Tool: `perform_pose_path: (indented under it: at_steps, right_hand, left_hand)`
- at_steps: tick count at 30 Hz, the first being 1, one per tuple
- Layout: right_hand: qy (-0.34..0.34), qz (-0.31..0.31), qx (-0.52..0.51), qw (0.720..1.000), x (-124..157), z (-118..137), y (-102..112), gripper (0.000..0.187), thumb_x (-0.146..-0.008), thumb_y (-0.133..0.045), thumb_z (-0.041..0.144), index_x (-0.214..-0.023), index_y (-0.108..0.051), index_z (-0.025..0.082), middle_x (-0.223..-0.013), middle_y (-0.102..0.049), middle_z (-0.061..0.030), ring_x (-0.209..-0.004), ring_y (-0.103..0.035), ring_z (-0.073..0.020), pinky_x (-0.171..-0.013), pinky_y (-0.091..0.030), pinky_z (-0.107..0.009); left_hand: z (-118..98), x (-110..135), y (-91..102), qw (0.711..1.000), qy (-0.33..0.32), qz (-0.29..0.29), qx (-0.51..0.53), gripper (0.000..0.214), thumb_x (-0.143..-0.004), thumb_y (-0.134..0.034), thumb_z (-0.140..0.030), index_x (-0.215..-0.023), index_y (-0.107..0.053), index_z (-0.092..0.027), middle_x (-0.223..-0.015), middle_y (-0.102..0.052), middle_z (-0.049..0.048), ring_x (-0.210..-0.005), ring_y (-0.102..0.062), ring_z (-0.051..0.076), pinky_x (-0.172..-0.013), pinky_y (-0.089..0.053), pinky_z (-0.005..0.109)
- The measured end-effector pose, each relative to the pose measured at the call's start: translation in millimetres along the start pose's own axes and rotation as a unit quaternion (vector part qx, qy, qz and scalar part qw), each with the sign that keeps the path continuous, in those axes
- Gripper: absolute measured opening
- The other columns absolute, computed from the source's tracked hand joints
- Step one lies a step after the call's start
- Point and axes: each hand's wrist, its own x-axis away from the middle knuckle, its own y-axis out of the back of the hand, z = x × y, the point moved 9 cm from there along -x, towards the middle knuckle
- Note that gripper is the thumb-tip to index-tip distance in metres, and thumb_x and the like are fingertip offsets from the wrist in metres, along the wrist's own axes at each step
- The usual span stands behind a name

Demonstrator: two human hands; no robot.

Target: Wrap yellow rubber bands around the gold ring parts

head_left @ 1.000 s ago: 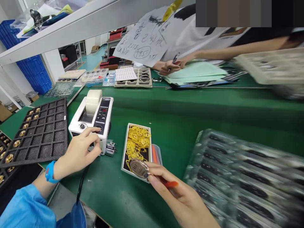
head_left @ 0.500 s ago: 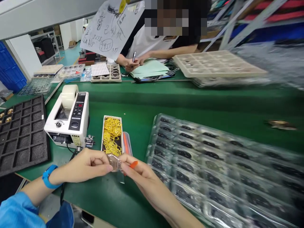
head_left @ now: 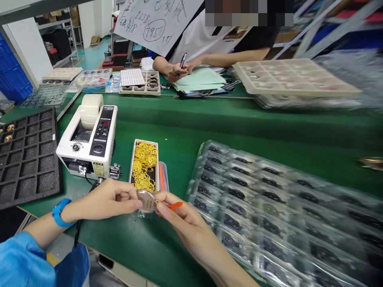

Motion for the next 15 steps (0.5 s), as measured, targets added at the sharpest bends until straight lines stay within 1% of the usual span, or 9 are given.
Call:
perform_pose_path:
  at_steps: [2,4,6,7,9,11,12,14,15]
  right_hand:
    - [0.002,-0.002,0.009,1.0,-0.3,0.4,-0.5,0.047,-0.083,-0.055,0.068,-0.072,-0.058,0.022,-0.071,-0.052,-0.0012,-0.069,-0.047,-0.0174,-0.067,-0.04,-0.028]
    - [0.009,-0.006,0.021,1.0,-0.3,1.3,-0.7,0.047,-0.083,-0.054,0.068,-0.073,-0.059,0.022,-0.073,-0.054,-0.0019,-0.071,-0.048,-0.0184,-0.068,-0.041,-0.029]
    - [0.016,-0.019,0.04,0.999,0.1,1.7,0.7,0.048,-0.084,-0.053,0.068,-0.073,-0.058,0.022,-0.072,-0.053,-0.0017,-0.071,-0.048,-0.0183,-0.067,-0.041,-0.029]
    - [0.018,-0.026,0.052,0.998,0.3,1.8,1.8,0.048,-0.084,-0.052,0.069,-0.073,-0.058,0.022,-0.071,-0.052,-0.0014,-0.07,-0.048,-0.0179,-0.066,-0.04,-0.029]
    - [0.022,-0.04,0.068,0.997,0.4,1.7,4.9,0.049,-0.084,-0.051,0.069,-0.073,-0.058,0.022,-0.07,-0.051,-0.0008,-0.068,-0.047,-0.0173,-0.065,-0.04,-0.028]
    - [0.025,-0.055,0.074,0.995,0.2,1.9,8.8,0.049,-0.084,-0.051,0.07,-0.073,-0.057,0.022,-0.071,-0.051,-0.0008,-0.068,-0.046,-0.0171,-0.065,-0.039,-0.028]
    - [0.024,-0.06,0.072,0.995,-0.1,1.7,10.2,0.049,-0.084,-0.051,0.07,-0.072,-0.057,0.022,-0.07,-0.051,-0.0007,-0.068,-0.046,-0.0169,-0.065,-0.038,-0.028]
    - [0.02,-0.061,0.062,0.996,-0.7,0.9,10.7,0.049,-0.083,-0.052,0.07,-0.072,-0.058,0.022,-0.069,-0.05,-0.0005,-0.068,-0.045,-0.0166,-0.064,-0.038,-0.027]
    - [0.018,-0.057,0.054,0.997,-0.8,0.2,9.5,0.05,-0.082,-0.053,0.07,-0.072,-0.058,0.022,-0.069,-0.05,-0.0003,-0.067,-0.044,-0.0164,-0.064,-0.038,-0.027]
  left_hand:
    - [0.9,-0.5,0.0,1.0,0.0,-0.011,-0.008,0.025,-0.086,-0.055,-0.03,-0.065,-0.05,-0.018,-0.053,-0.034,-0.0088,-0.05,-0.027,0.007,-0.048,-0.023,0.021]
    - [3.0,-1.4,0.5,0.999,0.003,-0.035,-0.034,0.024,-0.085,-0.054,-0.029,-0.064,-0.049,-0.018,-0.053,-0.038,-0.008,-0.05,-0.031,0.007,-0.047,-0.024,0.021]
    - [4.8,-1.7,4.2,0.992,0.01,-0.082,-0.091,0.023,-0.083,-0.054,-0.025,-0.061,-0.047,-0.019,-0.05,-0.039,-0.0077,-0.047,-0.033,0.007,-0.047,-0.024,0.021]
    - [4.5,-1.1,7.3,0.985,0.011,-0.112,-0.132,0.024,-0.081,-0.055,-0.024,-0.059,-0.045,-0.019,-0.049,-0.038,-0.008,-0.045,-0.033,0.007,-0.046,-0.024,0.021]
    - [-0.4,1.9,15.0,0.958,0.001,-0.179,-0.223,0.027,-0.077,-0.059,-0.023,-0.057,-0.041,-0.019,-0.046,-0.035,-0.0085,-0.043,-0.031,0.006,-0.046,-0.022,0.022]
    - [-10.1,6.7,21.6,0.924,-0.031,-0.239,-0.298,0.029,-0.076,-0.061,-0.024,-0.056,-0.041,-0.019,-0.046,-0.034,-0.0085,-0.043,-0.029,0.007,-0.046,-0.02,0.023]
    - [-16.1,9.4,23.9,0.909,-0.057,-0.262,-0.319,0.027,-0.077,-0.061,-0.024,-0.057,-0.043,-0.019,-0.047,-0.036,-0.008,-0.043,-0.03,0.007,-0.045,-0.021,0.023]
    - [-29.4,14.8,24.6,0.891,-0.136,-0.287,-0.325,0.019,-0.082,-0.057,-0.022,-0.064,-0.053,-0.019,-0.054,-0.047,-0.0048,-0.048,-0.041,0.009,-0.047,-0.031,0.022]
    - [-35.1,17.1,22.9,0.889,-0.182,-0.284,-0.309,0.015,-0.084,-0.056,-0.021,-0.07,-0.059,-0.018,-0.061,-0.055,-0.0015,-0.055,-0.049,0.01,-0.052,-0.039,0.023]
